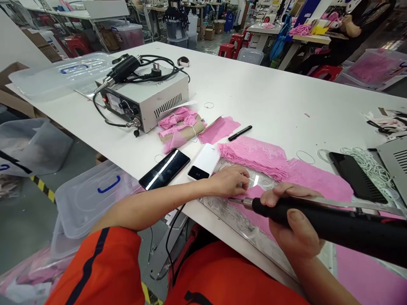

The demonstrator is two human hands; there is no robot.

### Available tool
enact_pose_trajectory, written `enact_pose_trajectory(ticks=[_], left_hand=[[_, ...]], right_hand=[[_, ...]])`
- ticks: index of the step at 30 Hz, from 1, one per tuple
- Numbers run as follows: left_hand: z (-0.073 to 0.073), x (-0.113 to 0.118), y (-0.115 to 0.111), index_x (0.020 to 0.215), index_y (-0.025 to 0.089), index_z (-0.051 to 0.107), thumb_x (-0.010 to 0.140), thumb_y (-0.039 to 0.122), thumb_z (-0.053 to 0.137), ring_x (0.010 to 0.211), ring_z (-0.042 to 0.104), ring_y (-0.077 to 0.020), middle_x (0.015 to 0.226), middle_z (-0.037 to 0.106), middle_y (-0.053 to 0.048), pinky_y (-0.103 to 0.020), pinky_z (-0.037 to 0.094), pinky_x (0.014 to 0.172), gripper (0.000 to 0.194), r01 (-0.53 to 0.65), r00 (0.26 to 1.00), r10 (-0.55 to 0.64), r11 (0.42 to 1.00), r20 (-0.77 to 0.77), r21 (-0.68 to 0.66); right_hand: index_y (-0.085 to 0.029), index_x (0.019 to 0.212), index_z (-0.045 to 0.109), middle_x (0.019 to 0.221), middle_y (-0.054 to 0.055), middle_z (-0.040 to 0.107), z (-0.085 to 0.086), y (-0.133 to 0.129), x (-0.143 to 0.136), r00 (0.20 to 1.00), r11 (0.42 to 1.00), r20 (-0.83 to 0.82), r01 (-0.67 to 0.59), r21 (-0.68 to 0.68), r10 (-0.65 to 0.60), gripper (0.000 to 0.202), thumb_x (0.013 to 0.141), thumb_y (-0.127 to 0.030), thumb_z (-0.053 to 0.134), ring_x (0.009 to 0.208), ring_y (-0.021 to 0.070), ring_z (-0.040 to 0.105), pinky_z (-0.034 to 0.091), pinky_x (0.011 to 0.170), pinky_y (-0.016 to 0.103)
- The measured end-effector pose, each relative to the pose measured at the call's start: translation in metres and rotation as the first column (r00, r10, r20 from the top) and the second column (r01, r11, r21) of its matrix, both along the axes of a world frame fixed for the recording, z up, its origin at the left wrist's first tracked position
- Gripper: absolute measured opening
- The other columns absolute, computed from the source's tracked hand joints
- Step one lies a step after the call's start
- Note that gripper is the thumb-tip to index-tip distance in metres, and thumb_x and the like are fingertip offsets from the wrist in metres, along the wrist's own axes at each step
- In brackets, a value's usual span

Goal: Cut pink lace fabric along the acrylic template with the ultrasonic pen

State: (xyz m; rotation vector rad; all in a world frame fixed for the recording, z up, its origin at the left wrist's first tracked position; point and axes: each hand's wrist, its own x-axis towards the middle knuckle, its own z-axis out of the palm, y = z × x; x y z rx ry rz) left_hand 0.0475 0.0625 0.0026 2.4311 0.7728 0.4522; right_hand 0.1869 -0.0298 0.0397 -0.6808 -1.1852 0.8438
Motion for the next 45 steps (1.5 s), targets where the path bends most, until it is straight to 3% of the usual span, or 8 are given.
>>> enact_pose_trajectory(ticks=[8, 15, 32, 36, 41, 45], left_hand=[[-0.001, -0.001, 0.0, 0.075, 0.017, 0.07, 0.079, 0.017, 0.072, 0.105, 0.057, -0.0203, 0.108, 0.064, -0.005, -0.031, 0.041, 0.093, 0.005, 0.004, 1.0, -0.004, 1.0, 0.02, 0.009], [-0.001, -0.001, 0.0, 0.075, 0.018, 0.07, 0.08, 0.018, 0.072, 0.105, 0.057, -0.0202, 0.109, 0.064, -0.005, -0.031, 0.041, 0.093, 0.006, 0.01, 1.0, -0.01, 1.0, 0.013, 0.007], [0.005, -0.003, 0.0, 0.077, 0.018, 0.07, 0.08, 0.02, 0.072, 0.105, 0.06, -0.0193, 0.109, 0.065, -0.005, -0.03, 0.045, 0.094, 0.004, -0.007, 1.0, 0.007, 0.999, -0.004, 0.039], [0.008, -0.011, -0.008, 0.083, 0.018, 0.07, 0.085, 0.017, 0.065, 0.105, 0.061, -0.0192, 0.11, 0.065, -0.006, -0.031, 0.048, 0.093, 0.005, -0.046, 0.999, 0.044, 0.995, 0.025, 0.094], [0.0, -0.03, -0.031, 0.096, 0.017, 0.069, 0.094, 0.018, 0.052, 0.106, 0.061, -0.0227, 0.114, 0.066, -0.011, -0.04, 0.051, 0.091, 0.018, -0.053, 0.995, 0.035, 0.977, 0.09, 0.208], [-0.008, -0.038, -0.04, 0.11, 0.017, 0.066, 0.096, 0.017, 0.048, 0.113, 0.06, -0.0239, 0.121, 0.065, -0.011, -0.042, 0.052, 0.093, 0.022, 0.007, 0.995, -0.049, 0.903, 0.085, 0.43]], right_hand=[[-0.024, 0.093, 0.055, 0.082, 0.002, 0.059, -0.015, 0.002, 0.008, 0.992, 0.997, 0.116, 0.052, -0.058, -0.045, 0.018, 0.08, -0.033, 0.062, 0.065, 0.0162, 0.056, 0.05, 0.066, 0.039], [-0.025, 0.095, 0.052, 0.082, 0.002, 0.058, -0.021, 0.003, 0.011, 0.993, 0.996, 0.11, 0.054, -0.076, -0.046, 0.019, 0.08, -0.033, 0.06, 0.065, 0.0167, 0.056, 0.05, 0.065, 0.039], [-0.023, 0.089, 0.055, 0.084, 0.0, 0.056, -0.004, 0.004, -0.004, 0.999, 1.0, 0.049, -0.012, -0.003, 0.012, 0.01, 0.082, -0.026, 0.062, 0.063, 0.012, 0.057, 0.052, 0.06, 0.032], [-0.023, 0.092, 0.058, 0.087, 0.001, 0.056, 0.001, 0.004, 0.013, 0.999, 0.999, -0.028, 0.043, -0.028, -0.044, 0.014, 0.079, -0.026, 0.062, 0.063, 0.0121, 0.057, 0.051, 0.06, 0.031], [-0.022, 0.087, 0.061, 0.088, 0.001, 0.058, 0.001, 0.011, 0.048, 0.968, 0.971, -0.1, 0.221, -0.089, -0.23, 0.012, 0.075, -0.021, 0.063, 0.061, 0.0107, 0.057, 0.051, 0.061, 0.031], [-0.022, 0.086, 0.059, 0.088, 0.0, 0.058, -0.002, 0.019, 0.059, 0.933, 0.943, -0.152, 0.31, -0.122, -0.326, 0.012, 0.075, -0.021, 0.063, 0.063, 0.0106, 0.058, 0.051, 0.063, 0.031]])
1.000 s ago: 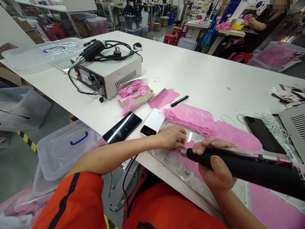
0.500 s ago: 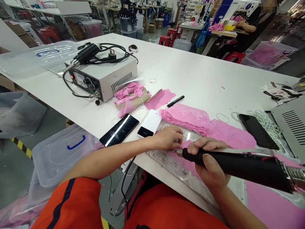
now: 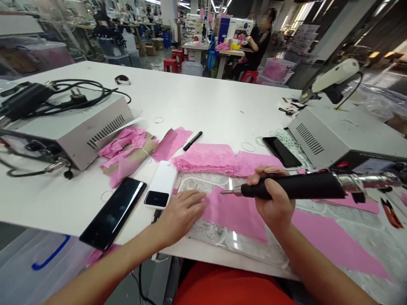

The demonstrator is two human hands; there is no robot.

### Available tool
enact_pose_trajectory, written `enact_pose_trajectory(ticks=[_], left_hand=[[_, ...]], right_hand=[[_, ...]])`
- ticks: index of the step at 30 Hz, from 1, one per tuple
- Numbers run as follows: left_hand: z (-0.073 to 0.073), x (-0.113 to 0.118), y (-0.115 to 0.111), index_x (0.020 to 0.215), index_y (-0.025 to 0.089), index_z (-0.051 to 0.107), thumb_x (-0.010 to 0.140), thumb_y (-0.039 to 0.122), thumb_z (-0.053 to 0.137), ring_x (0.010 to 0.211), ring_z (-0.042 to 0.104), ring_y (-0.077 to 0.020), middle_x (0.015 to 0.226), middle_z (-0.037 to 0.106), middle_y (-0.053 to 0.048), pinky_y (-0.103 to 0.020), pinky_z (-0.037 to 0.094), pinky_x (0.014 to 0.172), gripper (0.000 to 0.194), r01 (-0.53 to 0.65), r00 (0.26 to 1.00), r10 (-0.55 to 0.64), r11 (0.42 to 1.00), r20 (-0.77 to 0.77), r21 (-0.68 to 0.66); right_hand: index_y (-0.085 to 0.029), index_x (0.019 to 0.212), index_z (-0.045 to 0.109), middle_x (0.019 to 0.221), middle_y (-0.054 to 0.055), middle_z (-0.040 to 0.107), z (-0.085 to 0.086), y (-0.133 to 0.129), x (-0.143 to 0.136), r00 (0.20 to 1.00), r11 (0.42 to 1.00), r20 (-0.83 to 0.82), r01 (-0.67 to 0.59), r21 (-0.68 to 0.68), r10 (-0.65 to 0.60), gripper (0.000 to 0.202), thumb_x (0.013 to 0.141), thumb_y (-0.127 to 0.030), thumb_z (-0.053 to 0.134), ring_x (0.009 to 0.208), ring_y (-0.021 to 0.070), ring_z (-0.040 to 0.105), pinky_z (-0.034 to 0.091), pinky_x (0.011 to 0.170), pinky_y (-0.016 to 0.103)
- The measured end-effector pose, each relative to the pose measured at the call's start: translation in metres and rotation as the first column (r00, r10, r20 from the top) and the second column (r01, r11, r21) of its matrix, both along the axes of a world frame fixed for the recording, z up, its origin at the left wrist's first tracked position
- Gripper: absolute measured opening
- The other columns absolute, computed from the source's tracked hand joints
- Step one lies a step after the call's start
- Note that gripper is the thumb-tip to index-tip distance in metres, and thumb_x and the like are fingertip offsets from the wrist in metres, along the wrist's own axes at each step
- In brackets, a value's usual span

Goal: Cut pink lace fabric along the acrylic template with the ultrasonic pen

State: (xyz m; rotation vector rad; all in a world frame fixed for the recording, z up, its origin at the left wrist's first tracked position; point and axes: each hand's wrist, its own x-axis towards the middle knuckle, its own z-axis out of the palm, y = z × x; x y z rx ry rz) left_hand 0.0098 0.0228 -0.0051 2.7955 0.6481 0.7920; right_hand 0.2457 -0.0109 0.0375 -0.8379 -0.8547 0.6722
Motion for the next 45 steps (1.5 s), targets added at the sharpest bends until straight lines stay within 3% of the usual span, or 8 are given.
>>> enact_pose_trajectory(ticks=[3, 12, 16, 24, 33, 45], left_hand=[[-0.001, 0.0, -0.002, 0.114, 0.017, 0.064, 0.093, 0.012, 0.05, 0.122, 0.055, -0.0268, 0.127, 0.063, -0.01, -0.046, 0.05, 0.097, 0.025, 0.044, 0.994, -0.034, 0.995, -0.1, 0.095], [-0.001, -0.006, -0.004, 0.126, 0.017, 0.058, 0.092, 0.006, 0.043, 0.129, 0.049, -0.029, 0.136, 0.056, -0.011, -0.051, 0.046, 0.102, 0.038, 0.07, 0.966, -0.031, 0.987, -0.255, 0.146], [0.001, -0.004, -0.003, 0.123, 0.017, 0.06, 0.093, 0.006, 0.042, 0.129, 0.049, -0.029, 0.138, 0.054, -0.011, -0.05, 0.046, 0.102, 0.038, 0.069, 0.966, -0.025, 0.985, -0.258, 0.16], [0.002, -0.002, -0.007, 0.128, 0.02, 0.058, 0.095, 0.01, 0.042, 0.135, 0.043, -0.0275, 0.14, 0.053, -0.009, -0.048, 0.042, 0.107, 0.038, 0.074, 0.959, -0.026, 0.984, -0.282, 0.161], [0.007, -0.009, -0.022, 0.118, 0.017, 0.062, 0.095, 0.011, 0.044, 0.129, 0.05, -0.0242, 0.132, 0.061, -0.007, -0.042, 0.042, 0.108, 0.03, 0.026, 0.986, 0.003, 0.985, -0.167, 0.172], [0.003, -0.022, -0.04, 0.124, 0.017, 0.06, 0.096, 0.013, 0.045, 0.128, 0.052, -0.0238, 0.132, 0.061, -0.007, -0.041, 0.045, 0.105, 0.032, -0.05, 0.984, 0.075, 0.987, -0.16, 0.155]], right_hand=[[-0.023, 0.087, 0.058, 0.087, 0.0, 0.058, 0.0, 0.004, -0.001, 1.0, 1.0, 0.009, -0.013, -0.005, 0.013, 0.013, 0.075, -0.022, 0.064, 0.063, 0.0106, 0.058, 0.051, 0.063, 0.03], [-0.022, 0.087, 0.059, 0.088, 0.001, 0.06, 0.005, 0.0, 0.016, 0.997, 0.999, 0.059, 0.04, 0.006, -0.04, 0.013, 0.074, -0.024, 0.063, 0.062, 0.011, 0.059, 0.051, 0.063, 0.03], [-0.022, 0.087, 0.058, 0.089, 0.0, 0.059, 0.006, 0.003, 0.017, 0.998, 0.998, 0.038, 0.058, 0.01, -0.058, 0.013, 0.075, -0.024, 0.062, 0.062, 0.0106, 0.058, 0.051, 0.062, 0.03], [-0.023, 0.088, 0.057, 0.089, -0.001, 0.059, 0.002, 0.019, -0.002, 0.997, 0.999, 0.068, -0.035, 0.042, 0.032, 0.013, 0.077, -0.026, 0.063, 0.062, 0.011, 0.059, 0.052, 0.063, 0.032], [-0.022, 0.087, 0.058, 0.088, -0.001, 0.059, 0.001, 0.018, -0.002, 0.996, 0.998, 0.076, -0.048, 0.04, 0.045, 0.01, 0.078, -0.023, 0.062, 0.064, 0.0105, 0.06, 0.052, 0.067, 0.032], [-0.022, 0.08, 0.053, 0.083, -0.002, 0.058, -0.001, 0.018, -0.005, 0.993, 0.998, 0.099, -0.056, -0.002, 0.056, 0.009, 0.078, -0.023, 0.062, 0.061, 0.0102, 0.059, 0.053, 0.063, 0.031]])
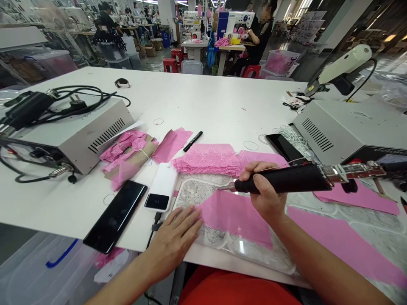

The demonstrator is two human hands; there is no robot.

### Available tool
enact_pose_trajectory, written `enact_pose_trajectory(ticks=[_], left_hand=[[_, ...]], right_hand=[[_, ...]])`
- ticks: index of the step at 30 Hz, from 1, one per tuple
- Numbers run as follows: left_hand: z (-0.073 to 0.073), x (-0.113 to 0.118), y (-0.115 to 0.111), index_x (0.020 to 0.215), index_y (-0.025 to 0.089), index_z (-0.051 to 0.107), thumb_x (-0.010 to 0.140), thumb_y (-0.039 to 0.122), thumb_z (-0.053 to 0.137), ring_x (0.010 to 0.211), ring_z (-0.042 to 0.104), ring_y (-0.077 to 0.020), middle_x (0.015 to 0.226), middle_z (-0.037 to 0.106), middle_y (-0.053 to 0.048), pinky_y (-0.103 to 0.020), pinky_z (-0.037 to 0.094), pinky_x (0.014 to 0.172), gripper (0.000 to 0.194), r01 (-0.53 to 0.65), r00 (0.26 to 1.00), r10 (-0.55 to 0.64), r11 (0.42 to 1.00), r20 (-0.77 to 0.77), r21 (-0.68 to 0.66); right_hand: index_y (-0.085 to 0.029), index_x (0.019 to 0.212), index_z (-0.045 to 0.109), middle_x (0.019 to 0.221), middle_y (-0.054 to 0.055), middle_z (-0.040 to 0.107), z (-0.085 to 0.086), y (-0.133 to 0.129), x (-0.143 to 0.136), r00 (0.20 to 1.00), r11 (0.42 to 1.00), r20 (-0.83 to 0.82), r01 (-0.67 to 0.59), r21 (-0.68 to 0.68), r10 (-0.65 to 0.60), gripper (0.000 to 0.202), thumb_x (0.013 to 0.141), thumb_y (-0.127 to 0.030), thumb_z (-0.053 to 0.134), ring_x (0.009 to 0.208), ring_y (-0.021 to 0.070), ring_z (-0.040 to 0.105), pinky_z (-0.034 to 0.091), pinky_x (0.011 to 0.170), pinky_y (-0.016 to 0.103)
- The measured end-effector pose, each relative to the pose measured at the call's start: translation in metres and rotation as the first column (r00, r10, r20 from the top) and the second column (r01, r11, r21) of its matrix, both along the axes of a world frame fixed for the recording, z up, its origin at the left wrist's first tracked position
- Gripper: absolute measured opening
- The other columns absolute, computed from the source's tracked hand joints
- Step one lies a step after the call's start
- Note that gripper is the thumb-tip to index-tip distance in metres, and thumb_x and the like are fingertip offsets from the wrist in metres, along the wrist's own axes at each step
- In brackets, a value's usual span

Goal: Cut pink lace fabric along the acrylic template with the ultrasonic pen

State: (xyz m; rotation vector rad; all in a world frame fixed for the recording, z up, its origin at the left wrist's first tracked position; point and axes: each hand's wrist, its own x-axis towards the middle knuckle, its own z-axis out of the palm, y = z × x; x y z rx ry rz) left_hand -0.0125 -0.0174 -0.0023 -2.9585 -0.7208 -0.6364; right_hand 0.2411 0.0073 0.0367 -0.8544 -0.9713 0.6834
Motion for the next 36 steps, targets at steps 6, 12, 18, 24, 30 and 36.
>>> enact_pose_trajectory(ticks=[6, 12, 18, 24, 30, 36], left_hand=[[-0.002, 0.0, -0.002, 0.124, 0.017, 0.059, 0.097, 0.013, 0.043, 0.125, 0.054, -0.0236, 0.13, 0.062, -0.007, -0.041, 0.046, 0.104, 0.031, -0.005, 1.0, 0.005, 1.0, 0.019, 0.007], [-0.002, -0.001, -0.006, 0.123, 0.014, 0.059, 0.097, 0.013, 0.043, 0.127, 0.052, -0.0245, 0.131, 0.061, -0.009, -0.042, 0.045, 0.105, 0.031, -0.009, 0.998, 0.009, 1.0, 0.057, 0.004], [-0.003, -0.006, -0.012, 0.124, 0.013, 0.058, 0.096, 0.012, 0.045, 0.129, 0.051, -0.0257, 0.131, 0.061, -0.01, -0.043, 0.045, 0.106, 0.031, -0.024, 0.999, 0.024, 1.0, 0.033, -0.001], [-0.005, -0.007, -0.015, 0.126, 0.011, 0.057, 0.095, 0.011, 0.045, 0.127, 0.053, -0.0265, 0.129, 0.062, -0.012, -0.045, 0.045, 0.105, 0.032, -0.018, 0.999, 0.017, 1.0, 0.036, 0.018], [-0.007, -0.008, -0.016, 0.126, 0.012, 0.057, 0.096, 0.013, 0.045, 0.126, 0.054, -0.0257, 0.129, 0.062, -0.011, -0.044, 0.044, 0.106, 0.032, -0.03, 0.999, 0.03, 1.0, 0.04, 0.006], [-0.01, -0.01, -0.019, 0.125, 0.012, 0.057, 0.095, 0.015, 0.049, 0.13, 0.049, -0.0255, 0.132, 0.06, -0.012, -0.044, 0.041, 0.108, 0.03, -0.04, 0.998, 0.04, 0.999, 0.052, -0.001]], right_hand=[[-0.022, 0.079, 0.055, 0.081, -0.002, 0.058, -0.001, -0.001, 0.001, 1.0, 1.0, -0.011, 0.013, 0.011, -0.013, 0.01, 0.076, -0.021, 0.065, 0.06, 0.0103, 0.06, 0.053, 0.062, 0.031], [-0.022, 0.082, 0.058, 0.083, -0.001, 0.058, 0.001, -0.004, -0.004, 0.997, 0.999, -0.064, -0.04, 0.008, 0.04, 0.008, 0.076, -0.021, 0.064, 0.061, 0.0104, 0.059, 0.052, 0.061, 0.029], [-0.022, 0.082, 0.058, 0.083, -0.001, 0.057, 0.003, -0.01, -0.012, 0.992, 0.994, -0.061, -0.113, -0.005, 0.113, 0.007, 0.077, -0.023, 0.064, 0.062, 0.0114, 0.059, 0.052, 0.059, 0.03], [-0.022, 0.081, 0.059, 0.082, -0.001, 0.058, 0.002, -0.01, -0.014, 0.988, 0.989, -0.042, -0.148, -0.002, 0.148, 0.008, 0.077, -0.022, 0.065, 0.062, 0.0117, 0.06, 0.053, 0.059, 0.03], [-0.022, 0.081, 0.059, 0.081, -0.001, 0.059, 0.0, -0.011, -0.014, 0.986, 0.986, -0.018, -0.166, 0.008, 0.166, 0.007, 0.078, -0.021, 0.065, 0.064, 0.011, 0.06, 0.053, 0.062, 0.029], [-0.022, 0.083, 0.06, 0.083, 0.0, 0.059, 0.004, -0.012, -0.017, 0.986, 0.987, -0.043, -0.159, 0.003, 0.159, 0.007, 0.076, -0.022, 0.065, 0.063, 0.0106, 0.059, 0.052, 0.063, 0.03]])
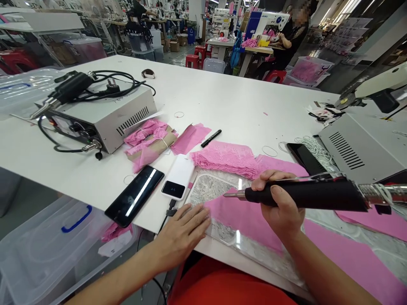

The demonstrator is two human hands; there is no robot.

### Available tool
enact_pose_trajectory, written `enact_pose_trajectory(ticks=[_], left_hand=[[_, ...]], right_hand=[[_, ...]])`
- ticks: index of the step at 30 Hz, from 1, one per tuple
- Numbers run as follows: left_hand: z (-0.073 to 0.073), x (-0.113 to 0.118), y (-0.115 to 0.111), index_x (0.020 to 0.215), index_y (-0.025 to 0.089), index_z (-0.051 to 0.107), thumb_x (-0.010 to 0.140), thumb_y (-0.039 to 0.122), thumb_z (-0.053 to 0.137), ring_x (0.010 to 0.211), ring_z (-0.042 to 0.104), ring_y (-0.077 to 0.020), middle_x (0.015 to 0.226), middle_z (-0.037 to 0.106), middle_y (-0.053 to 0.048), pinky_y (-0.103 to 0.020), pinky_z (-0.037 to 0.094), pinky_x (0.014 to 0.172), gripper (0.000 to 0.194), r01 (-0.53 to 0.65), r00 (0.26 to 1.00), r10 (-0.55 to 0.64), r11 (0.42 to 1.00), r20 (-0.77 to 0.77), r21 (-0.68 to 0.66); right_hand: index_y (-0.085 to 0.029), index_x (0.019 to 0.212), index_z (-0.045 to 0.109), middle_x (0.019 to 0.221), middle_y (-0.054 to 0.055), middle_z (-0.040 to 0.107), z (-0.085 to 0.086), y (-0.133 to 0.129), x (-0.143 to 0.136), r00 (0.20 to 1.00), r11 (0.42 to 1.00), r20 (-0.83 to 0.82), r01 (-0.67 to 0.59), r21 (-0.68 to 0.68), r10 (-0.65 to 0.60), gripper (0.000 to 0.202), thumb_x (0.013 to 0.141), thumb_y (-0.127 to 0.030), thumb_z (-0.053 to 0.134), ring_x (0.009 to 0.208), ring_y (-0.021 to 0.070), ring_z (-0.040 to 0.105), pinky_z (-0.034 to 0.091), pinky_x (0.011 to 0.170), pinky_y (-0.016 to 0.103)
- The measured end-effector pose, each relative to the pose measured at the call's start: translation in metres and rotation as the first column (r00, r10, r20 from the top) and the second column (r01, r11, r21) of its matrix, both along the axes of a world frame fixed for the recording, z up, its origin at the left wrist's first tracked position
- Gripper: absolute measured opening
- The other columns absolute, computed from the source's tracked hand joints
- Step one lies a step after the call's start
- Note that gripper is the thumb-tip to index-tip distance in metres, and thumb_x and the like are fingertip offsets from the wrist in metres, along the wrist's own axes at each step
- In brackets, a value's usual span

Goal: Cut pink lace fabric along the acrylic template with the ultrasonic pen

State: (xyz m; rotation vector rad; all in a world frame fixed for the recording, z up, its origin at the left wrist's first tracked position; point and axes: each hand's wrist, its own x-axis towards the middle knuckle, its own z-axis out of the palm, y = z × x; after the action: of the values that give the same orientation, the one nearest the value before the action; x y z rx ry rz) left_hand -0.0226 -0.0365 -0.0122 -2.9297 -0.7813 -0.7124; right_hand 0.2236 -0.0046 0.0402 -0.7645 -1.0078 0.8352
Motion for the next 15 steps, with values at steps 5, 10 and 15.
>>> enact_pose_trajectory(ticks=[5, 10, 15], left_hand=[[-0.001, -0.001, -0.002, 0.124, 0.013, 0.058, 0.096, 0.015, 0.048, 0.13, 0.048, -0.0258, 0.133, 0.059, -0.011, -0.044, 0.04, 0.109, 0.03, -0.015, 1.0, 0.015, 1.0, 0.006, -0.005], [-0.003, -0.003, -0.003, 0.125, 0.013, 0.058, 0.096, 0.016, 0.047, 0.129, 0.05, -0.0259, 0.133, 0.059, -0.011, -0.044, 0.041, 0.108, 0.03, -0.021, 1.0, 0.021, 1.0, 0.002, -0.008], [-0.003, -0.003, -0.004, 0.126, 0.013, 0.057, 0.097, 0.017, 0.047, 0.129, 0.05, -0.0266, 0.133, 0.059, -0.011, -0.045, 0.041, 0.107, 0.031, -0.021, 1.0, 0.021, 1.0, -0.003, -0.02]], right_hand=[[-0.023, 0.083, 0.059, 0.084, 0.0, 0.057, 0.0, -0.002, -0.009, 1.0, 1.0, 0.023, -0.019, -0.014, 0.02, 0.009, 0.076, -0.025, 0.065, 0.062, 0.0109, 0.058, 0.052, 0.061, 0.03], [-0.023, 0.082, 0.058, 0.082, -0.001, 0.057, -0.003, -0.001, -0.012, 0.998, 0.999, 0.053, -0.036, 0.001, 0.036, 0.008, 0.078, -0.024, 0.065, 0.063, 0.0107, 0.057, 0.052, 0.062, 0.029], [-0.022, 0.081, 0.058, 0.081, -0.001, 0.057, -0.002, -0.002, -0.013, 0.998, 0.999, 0.054, -0.035, -0.004, 0.036, 0.009, 0.077, -0.025, 0.065, 0.062, 0.0106, 0.057, 0.052, 0.061, 0.029]])
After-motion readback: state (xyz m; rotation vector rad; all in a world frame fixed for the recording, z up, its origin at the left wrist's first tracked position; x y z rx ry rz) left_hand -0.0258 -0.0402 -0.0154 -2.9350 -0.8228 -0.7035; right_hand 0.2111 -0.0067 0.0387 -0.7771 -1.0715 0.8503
